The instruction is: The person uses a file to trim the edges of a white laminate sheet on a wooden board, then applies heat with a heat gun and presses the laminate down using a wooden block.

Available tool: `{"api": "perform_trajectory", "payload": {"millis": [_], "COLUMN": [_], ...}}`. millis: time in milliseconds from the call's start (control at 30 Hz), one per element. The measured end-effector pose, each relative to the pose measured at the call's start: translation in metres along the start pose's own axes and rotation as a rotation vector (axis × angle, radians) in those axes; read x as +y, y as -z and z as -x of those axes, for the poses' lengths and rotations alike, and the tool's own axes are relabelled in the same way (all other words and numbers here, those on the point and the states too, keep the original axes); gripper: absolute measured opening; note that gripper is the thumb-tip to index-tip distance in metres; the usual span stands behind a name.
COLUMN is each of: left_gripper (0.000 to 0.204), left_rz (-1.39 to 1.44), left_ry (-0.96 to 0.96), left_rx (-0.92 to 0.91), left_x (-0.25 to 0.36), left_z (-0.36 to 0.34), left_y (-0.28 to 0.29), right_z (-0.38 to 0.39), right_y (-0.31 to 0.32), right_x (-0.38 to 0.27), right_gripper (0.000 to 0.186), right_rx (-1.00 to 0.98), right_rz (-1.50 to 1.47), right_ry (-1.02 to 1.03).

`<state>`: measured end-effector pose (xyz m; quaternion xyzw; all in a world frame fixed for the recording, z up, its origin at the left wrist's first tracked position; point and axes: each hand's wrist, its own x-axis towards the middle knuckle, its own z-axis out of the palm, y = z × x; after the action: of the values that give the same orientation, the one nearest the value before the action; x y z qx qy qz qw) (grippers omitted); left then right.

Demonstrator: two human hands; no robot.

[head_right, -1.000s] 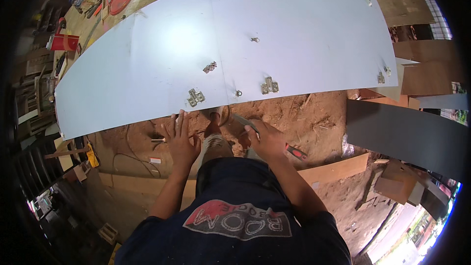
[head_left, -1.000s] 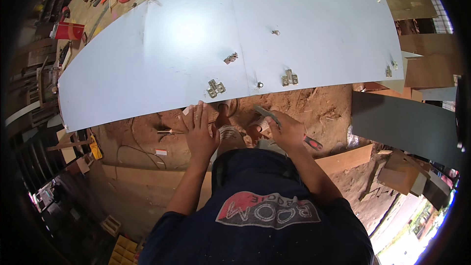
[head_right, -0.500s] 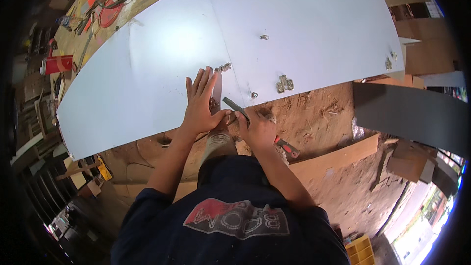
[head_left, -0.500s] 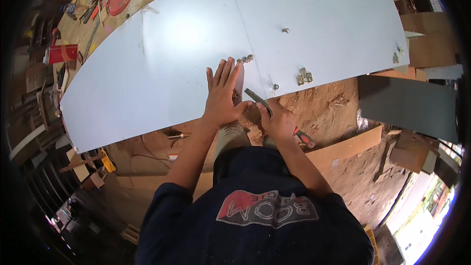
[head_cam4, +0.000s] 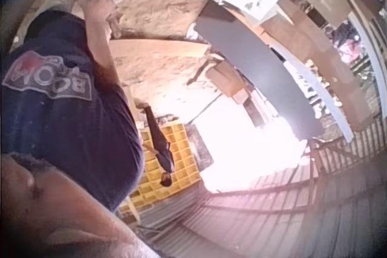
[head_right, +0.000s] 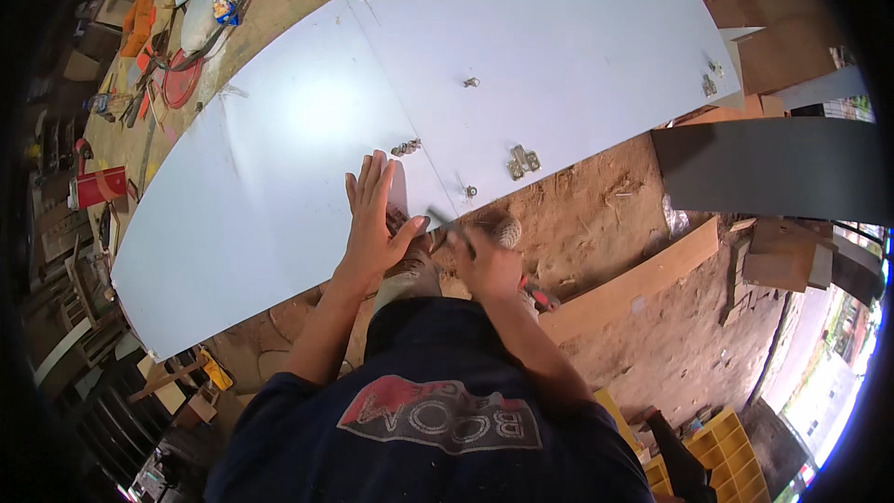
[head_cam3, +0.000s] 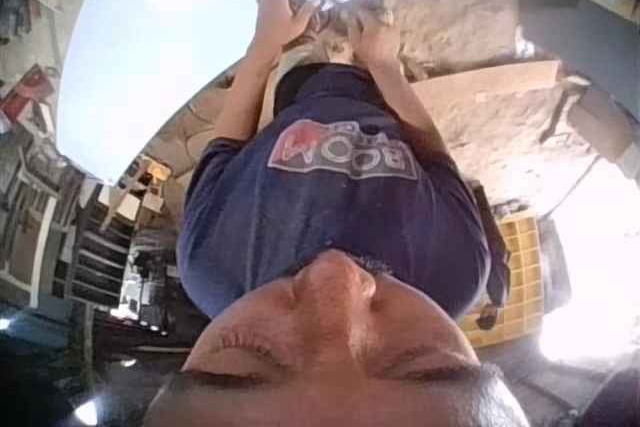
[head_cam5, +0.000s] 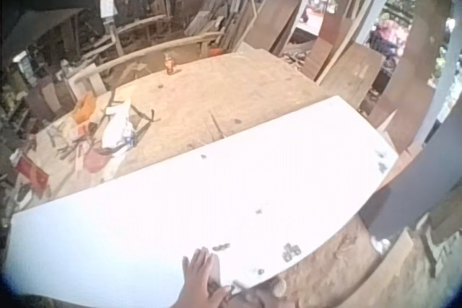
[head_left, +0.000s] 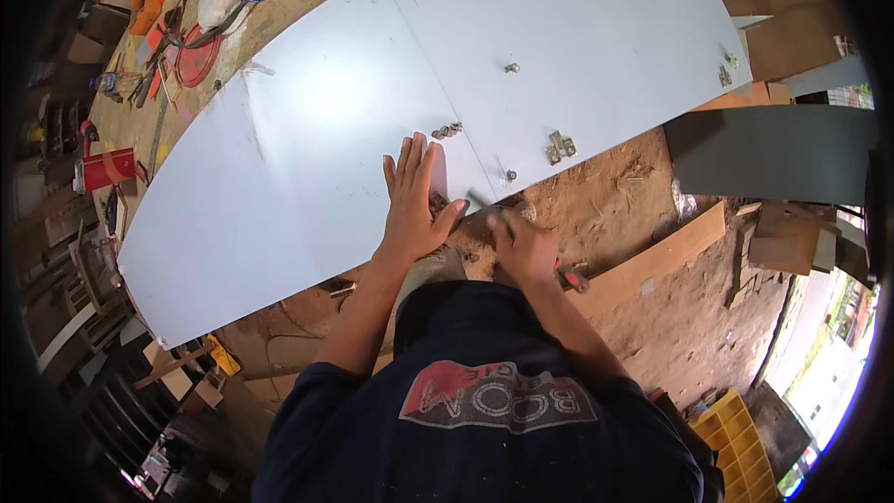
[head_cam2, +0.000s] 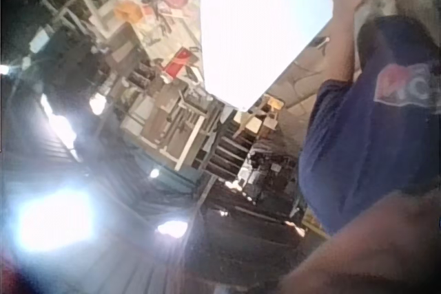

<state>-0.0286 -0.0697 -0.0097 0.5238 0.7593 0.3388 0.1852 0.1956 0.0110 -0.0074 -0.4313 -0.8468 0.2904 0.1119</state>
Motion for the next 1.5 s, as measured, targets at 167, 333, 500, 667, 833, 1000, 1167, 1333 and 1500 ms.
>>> {"api": "perform_trajectory", "payload": {"millis": [167,333,500,667,833,1000,1167,1333,1500], "left_gripper": [0.093,0.091,0.104,0.116,0.112,0.092,0.092,0.097,0.092], "left_rz": [-0.016,-0.031,-0.079,-0.059,-0.100,-0.202,-0.156,-0.136,-0.156], "left_ry": [0.000,-0.062,-0.188,-0.283,-0.306,-0.301,-0.240,-0.278,-0.244], "left_rx": [-0.030,0.014,-0.049,-0.163,-0.229,-0.197,-0.159,-0.150,-0.176], "left_x": [0.004,0.008,0.033,0.053,0.051,0.053,0.053,0.065,0.054], "left_z": [0.001,-0.005,-0.022,-0.057,-0.078,-0.079,-0.082,-0.085,-0.082], "left_y": [0.004,-0.004,-0.014,-0.036,-0.046,-0.054,-0.059,-0.048,-0.057], "right_z": [0.015,-0.014,-0.006,-0.024,-0.039,-0.058,-0.062,-0.034,-0.049], "right_y": [-0.007,0.008,0.033,0.066,0.076,0.075,0.078,0.073,0.057], "right_x": [0.012,0.027,0.051,0.070,0.091,0.092,0.092,0.099,0.095], "right_gripper": [0.030,0.031,0.029,0.031,0.031,0.031,0.030,0.033,0.029], "right_rx": [0.062,0.051,0.062,0.045,-0.038,-0.090,-0.050,-0.049,-0.027], "right_rz": [-0.019,0.023,0.048,0.035,0.062,0.122,0.055,0.007,0.027], "right_ry": [-0.051,-0.140,0.051,0.166,0.219,0.211,0.191,0.165,0.127]}}
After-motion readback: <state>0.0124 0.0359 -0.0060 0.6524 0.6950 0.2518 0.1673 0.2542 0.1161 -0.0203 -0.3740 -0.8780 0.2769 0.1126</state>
